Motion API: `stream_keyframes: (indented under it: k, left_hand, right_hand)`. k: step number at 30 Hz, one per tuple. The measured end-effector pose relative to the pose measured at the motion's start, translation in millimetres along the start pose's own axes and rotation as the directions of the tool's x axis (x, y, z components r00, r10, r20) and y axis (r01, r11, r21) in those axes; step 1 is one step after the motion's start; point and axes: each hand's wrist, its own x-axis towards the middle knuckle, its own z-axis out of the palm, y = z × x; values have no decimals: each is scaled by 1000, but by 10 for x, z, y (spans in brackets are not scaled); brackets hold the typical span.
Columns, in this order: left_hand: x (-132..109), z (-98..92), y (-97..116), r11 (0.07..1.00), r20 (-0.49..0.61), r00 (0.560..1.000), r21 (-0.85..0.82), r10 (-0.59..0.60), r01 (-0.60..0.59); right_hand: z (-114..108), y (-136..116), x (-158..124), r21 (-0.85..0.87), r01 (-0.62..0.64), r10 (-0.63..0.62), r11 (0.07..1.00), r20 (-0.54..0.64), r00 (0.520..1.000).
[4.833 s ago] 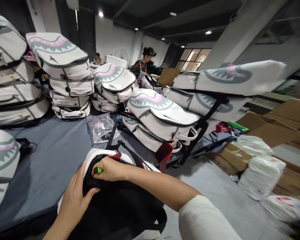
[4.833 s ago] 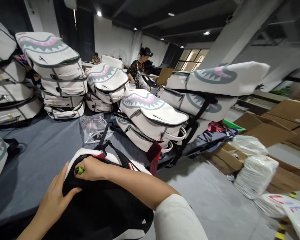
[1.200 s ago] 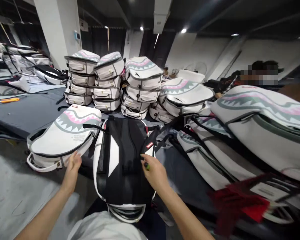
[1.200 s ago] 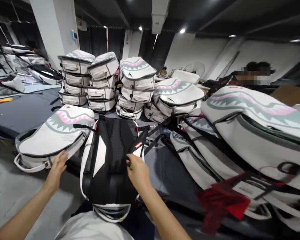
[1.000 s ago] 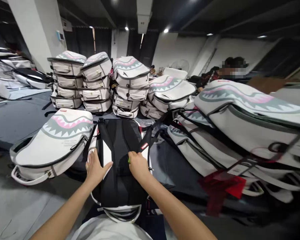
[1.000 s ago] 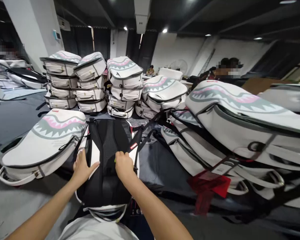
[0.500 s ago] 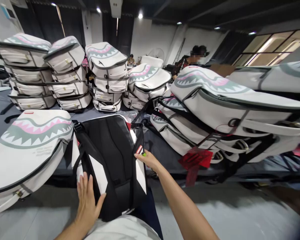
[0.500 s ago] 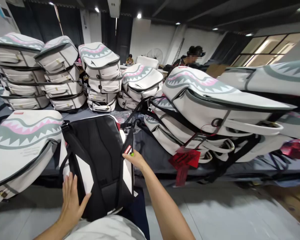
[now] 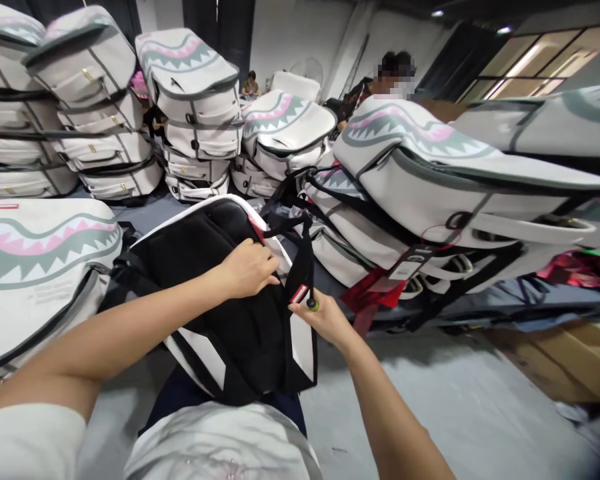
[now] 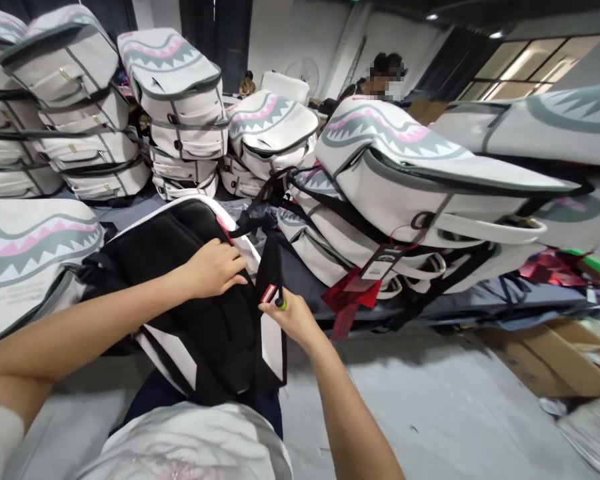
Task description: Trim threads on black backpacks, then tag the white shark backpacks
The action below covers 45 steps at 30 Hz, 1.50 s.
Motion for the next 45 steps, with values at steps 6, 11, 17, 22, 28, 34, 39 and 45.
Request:
stream_keyframes:
  k: [6,11,17,22,28,34,39,45]
  left_hand:
    - [-206,201,-55,998,91,994,-8,56,-55]
    - [-543,44,-676,977,-18,997,198,-77,79]
    - [-504,124,-410,980,-10,995,174,-99,99]
    - [-194,380,36,997,-24,998,-56,-55,53]
    - [101,423,246,980,-61,998,-197,18,-29]
    - [104,641,205,960,-13,996,-267,-89,82]
    - [120,816,272,933,-12,984,-322,-177,164]
    - [36,859,299,897,-81,984,-429,-158,109]
  right_hand:
    - [260,280,-166,8,-129,130,992,-48,990]
    - [257,351,-120,122,-132,140,984,-54,989]
    - [42,267,-227,-49,-186,173,981,-196,965]
    - [-250,-331,-481,224,147,-8,963,-524,852]
    - [27,-389,-221,450,195,-10,872,-381,924]
    - [361,-16,-74,743,120,221,658,-343,913]
    - [517,-36,-4,592,171,239,788,-549,801]
    - [653,37,95,405,94,223,910,-666,712]
